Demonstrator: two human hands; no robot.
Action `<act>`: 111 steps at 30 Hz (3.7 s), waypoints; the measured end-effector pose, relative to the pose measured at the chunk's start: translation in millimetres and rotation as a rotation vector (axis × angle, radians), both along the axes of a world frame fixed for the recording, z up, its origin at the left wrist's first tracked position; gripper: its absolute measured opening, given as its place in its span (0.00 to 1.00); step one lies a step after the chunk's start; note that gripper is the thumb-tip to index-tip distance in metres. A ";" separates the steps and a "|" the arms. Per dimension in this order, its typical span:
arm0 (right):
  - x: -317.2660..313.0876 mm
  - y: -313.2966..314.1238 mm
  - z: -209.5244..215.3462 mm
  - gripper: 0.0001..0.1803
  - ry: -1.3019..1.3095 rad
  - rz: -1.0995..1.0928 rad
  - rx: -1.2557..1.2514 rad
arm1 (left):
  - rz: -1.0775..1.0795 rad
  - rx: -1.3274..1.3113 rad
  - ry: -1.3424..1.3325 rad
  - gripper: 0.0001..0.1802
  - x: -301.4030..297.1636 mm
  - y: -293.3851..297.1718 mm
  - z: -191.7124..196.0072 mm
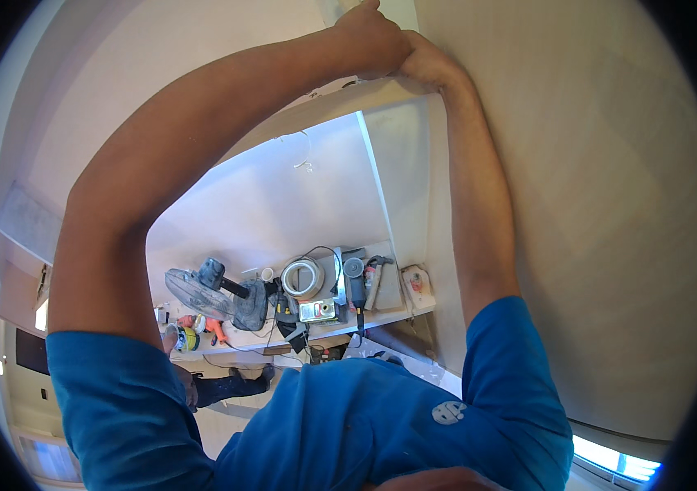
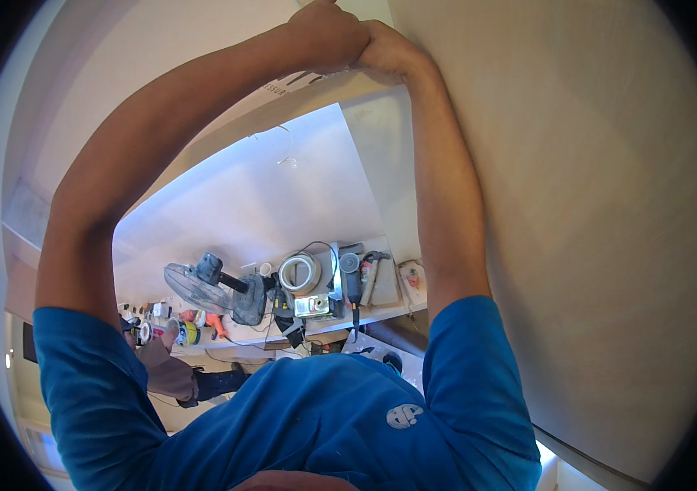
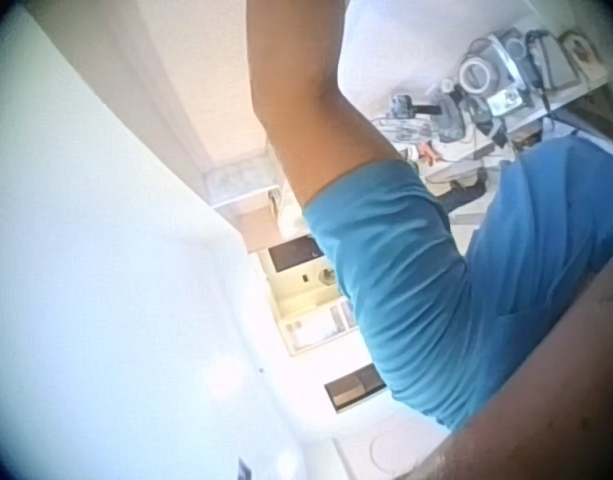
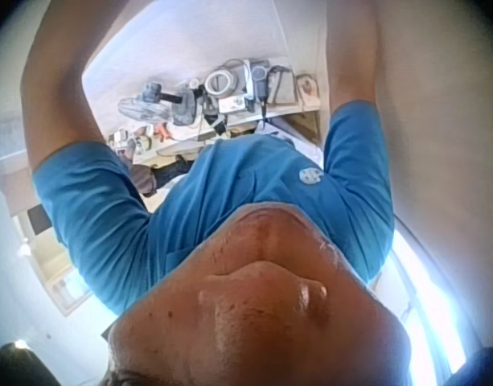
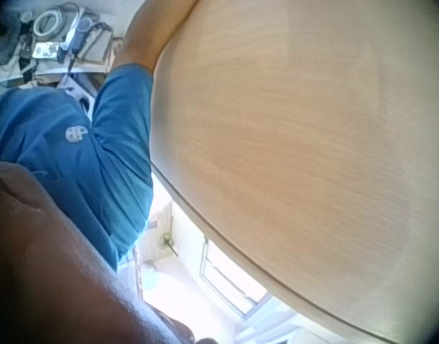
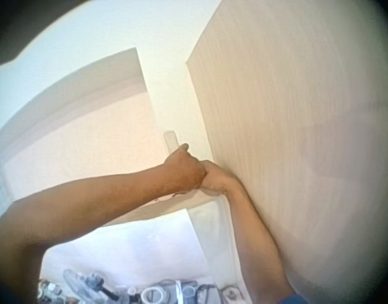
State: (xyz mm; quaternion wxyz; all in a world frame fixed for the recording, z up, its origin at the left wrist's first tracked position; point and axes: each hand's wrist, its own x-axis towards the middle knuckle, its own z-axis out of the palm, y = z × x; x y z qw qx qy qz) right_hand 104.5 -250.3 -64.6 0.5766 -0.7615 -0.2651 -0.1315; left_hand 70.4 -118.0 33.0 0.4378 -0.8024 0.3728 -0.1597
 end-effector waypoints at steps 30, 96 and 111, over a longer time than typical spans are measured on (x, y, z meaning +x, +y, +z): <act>-56.7 22.1 -38.3 0.05 -0.439 -0.711 -0.244 | 0.212 -1.177 0.176 0.18 -47.5 237.3 -11.0; -48.6 39.7 36.4 0.43 0.191 -0.730 -1.189 | 0.304 -1.245 0.344 0.25 -15.0 304.7 -59.5; -193.5 25.6 39.9 0.07 -0.660 -1.205 -0.625 | 0.180 -1.216 0.579 0.23 -7.4 323.3 -44.6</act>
